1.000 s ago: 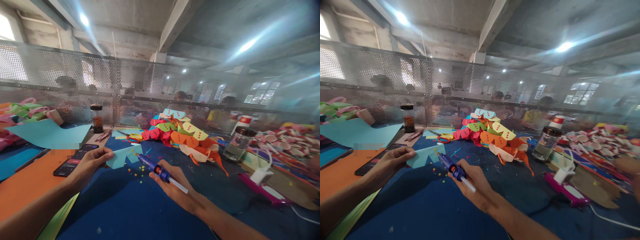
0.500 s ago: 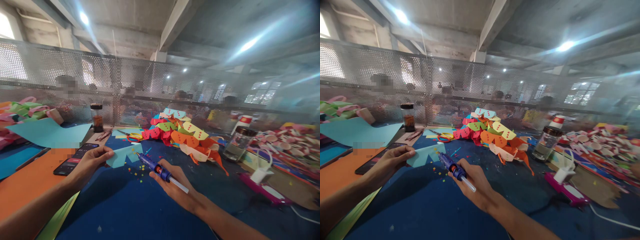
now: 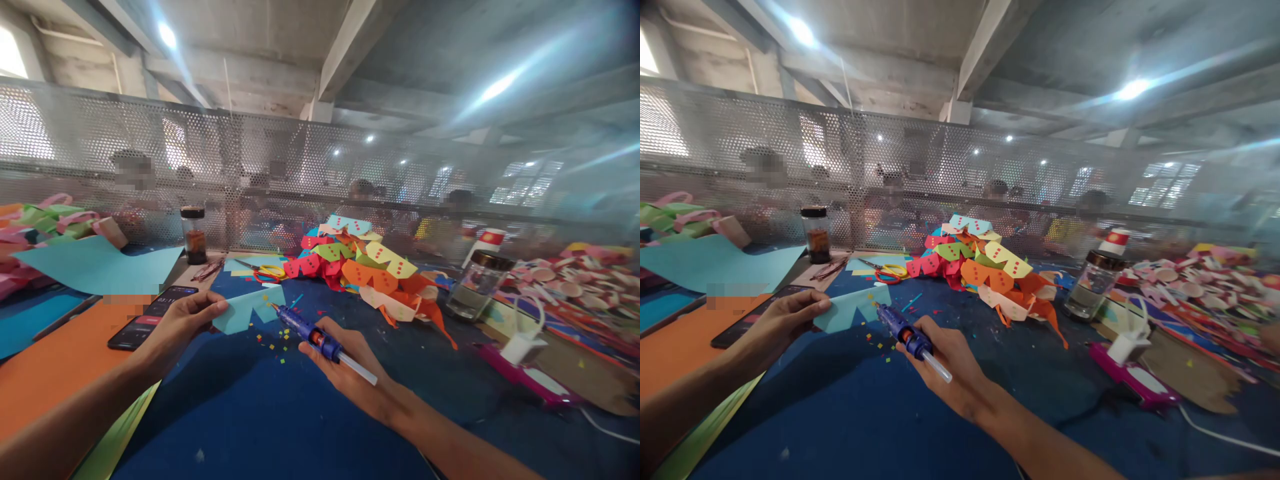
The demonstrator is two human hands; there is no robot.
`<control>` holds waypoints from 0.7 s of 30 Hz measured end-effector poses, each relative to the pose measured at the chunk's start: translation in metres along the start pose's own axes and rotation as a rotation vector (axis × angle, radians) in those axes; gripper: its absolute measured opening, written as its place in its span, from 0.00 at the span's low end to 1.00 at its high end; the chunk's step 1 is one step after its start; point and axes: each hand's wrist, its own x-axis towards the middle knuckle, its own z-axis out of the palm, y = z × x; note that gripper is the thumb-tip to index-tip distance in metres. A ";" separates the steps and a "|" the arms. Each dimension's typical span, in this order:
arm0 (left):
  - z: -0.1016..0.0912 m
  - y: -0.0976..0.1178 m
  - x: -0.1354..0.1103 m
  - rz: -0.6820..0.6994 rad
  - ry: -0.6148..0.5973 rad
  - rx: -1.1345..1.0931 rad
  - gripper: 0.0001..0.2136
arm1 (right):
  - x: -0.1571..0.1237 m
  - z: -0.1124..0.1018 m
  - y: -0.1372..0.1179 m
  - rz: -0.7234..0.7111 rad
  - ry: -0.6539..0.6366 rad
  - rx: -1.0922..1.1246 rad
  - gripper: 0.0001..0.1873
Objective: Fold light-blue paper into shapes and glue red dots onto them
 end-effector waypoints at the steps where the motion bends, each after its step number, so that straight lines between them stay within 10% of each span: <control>1: 0.000 0.000 0.000 0.000 -0.001 0.002 0.14 | 0.000 0.000 0.000 -0.003 0.002 -0.005 0.13; 21: -0.001 0.000 0.001 0.005 -0.002 0.007 0.14 | 0.000 0.001 0.003 -0.023 0.002 -0.001 0.13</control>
